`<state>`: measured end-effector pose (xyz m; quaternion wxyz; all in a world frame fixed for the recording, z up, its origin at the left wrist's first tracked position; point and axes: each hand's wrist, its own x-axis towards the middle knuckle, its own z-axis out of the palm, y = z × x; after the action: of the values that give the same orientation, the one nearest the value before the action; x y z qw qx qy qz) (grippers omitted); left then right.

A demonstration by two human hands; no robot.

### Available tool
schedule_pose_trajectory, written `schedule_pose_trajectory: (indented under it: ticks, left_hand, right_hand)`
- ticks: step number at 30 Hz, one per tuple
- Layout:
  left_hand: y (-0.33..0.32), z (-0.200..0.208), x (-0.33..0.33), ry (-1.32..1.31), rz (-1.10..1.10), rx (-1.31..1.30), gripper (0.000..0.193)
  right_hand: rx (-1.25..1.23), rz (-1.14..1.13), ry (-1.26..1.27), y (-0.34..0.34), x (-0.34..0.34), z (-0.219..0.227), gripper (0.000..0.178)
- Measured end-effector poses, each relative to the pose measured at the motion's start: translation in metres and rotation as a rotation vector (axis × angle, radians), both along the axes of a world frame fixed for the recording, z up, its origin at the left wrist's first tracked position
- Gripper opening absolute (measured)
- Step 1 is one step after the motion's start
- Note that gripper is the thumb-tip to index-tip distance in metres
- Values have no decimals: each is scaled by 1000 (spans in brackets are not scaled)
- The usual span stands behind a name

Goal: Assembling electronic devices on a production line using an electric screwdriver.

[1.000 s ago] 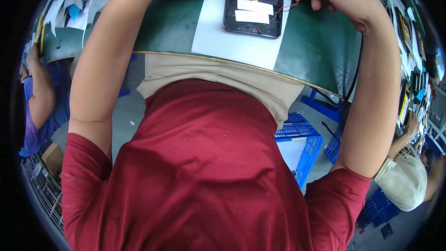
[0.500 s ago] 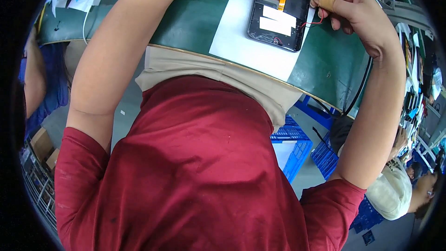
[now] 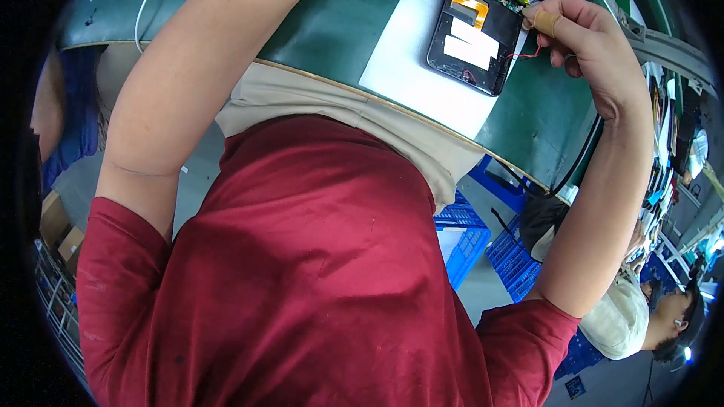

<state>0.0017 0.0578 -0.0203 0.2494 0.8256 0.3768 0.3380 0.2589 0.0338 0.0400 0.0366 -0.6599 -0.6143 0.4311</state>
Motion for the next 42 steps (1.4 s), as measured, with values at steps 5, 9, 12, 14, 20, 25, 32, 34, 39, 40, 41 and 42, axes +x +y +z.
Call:
schedule_pose_trajectory:
  ticks: [5,9,12,14,20,25,32,34,39,40,41,42]
  left_hand:
    - [-1,0,-1,-24,6,-10,75]
    - [-2,1,-1,-54,21,-11,76]
    - [3,-1,6,-137,-66,-7,76]
    - [5,-3,5,-187,-74,-20,77]
    - [14,31,16,-486,-136,-317,54]
    - [-22,42,21,-217,-275,164,34]
    - [-72,28,-9,219,-162,99,94]
    - [-72,19,-7,278,-78,79,99]
    - [-69,19,-9,336,-102,85,89]
    - [-68,20,-13,316,-112,84,87]
    - [-68,22,-15,318,-110,55,88]
    - [-69,25,-12,309,-107,31,90]
  right_hand:
    - [-45,-11,-1,7,-1,1,18]
    - [-94,-8,-23,10,-5,4,18]
    - [-75,5,-57,7,2,6,20]
    - [-70,4,-54,7,-3,4,21]
    - [-20,-157,217,-17,-1,-7,28]
    - [61,-226,342,-34,1,-8,30]
    - [338,-259,314,-70,-11,-20,34]
    - [436,-252,189,-77,-21,-22,40]
    - [593,-232,-155,-90,-43,-16,49]
    - [628,-232,-208,-93,-47,-16,50]
    - [639,-248,-197,-93,-50,-18,52]
    - [643,-265,-165,-95,-50,-19,51]
